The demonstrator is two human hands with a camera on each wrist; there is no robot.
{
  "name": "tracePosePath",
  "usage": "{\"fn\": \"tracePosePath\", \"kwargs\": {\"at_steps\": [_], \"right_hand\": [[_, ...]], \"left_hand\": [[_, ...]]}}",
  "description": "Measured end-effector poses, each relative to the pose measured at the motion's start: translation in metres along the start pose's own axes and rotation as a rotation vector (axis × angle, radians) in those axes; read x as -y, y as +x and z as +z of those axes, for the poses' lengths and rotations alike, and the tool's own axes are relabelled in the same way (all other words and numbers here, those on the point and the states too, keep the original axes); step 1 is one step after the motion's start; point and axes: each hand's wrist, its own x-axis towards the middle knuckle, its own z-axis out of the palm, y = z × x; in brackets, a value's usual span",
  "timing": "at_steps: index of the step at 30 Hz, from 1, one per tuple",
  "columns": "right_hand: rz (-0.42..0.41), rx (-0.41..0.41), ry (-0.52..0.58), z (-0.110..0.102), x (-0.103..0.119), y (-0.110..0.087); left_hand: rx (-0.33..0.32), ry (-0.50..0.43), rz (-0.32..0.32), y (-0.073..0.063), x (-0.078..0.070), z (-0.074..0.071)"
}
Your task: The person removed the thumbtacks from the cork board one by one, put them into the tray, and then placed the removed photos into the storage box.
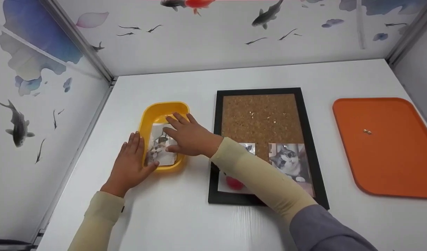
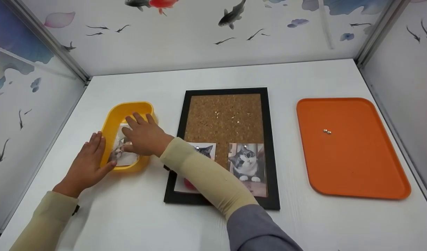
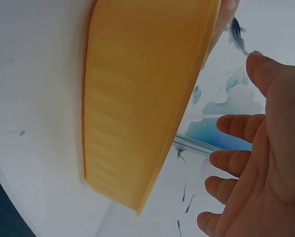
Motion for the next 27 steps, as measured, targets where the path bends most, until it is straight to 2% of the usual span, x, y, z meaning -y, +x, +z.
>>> {"fn": "tracePosePath", "kwargs": {"at_steps": [8, 16, 27], "right_hand": [[-0.025, -0.017, -0.025, 0.000, -0.012, -0.018], [-0.042, -0.038, -0.121, -0.001, -0.031, -0.042], [-0.001, -0.004, -0.202, 0.007, -0.056, -0.069]], "left_hand": [[0.012, -0.001, -0.014, 0.003, -0.003, -0.001], [0.018, 0.007, -0.022, 0.003, -0.005, -0.002], [0.013, 0.024, -0.023, 0.001, -0.005, -0.001]]}}
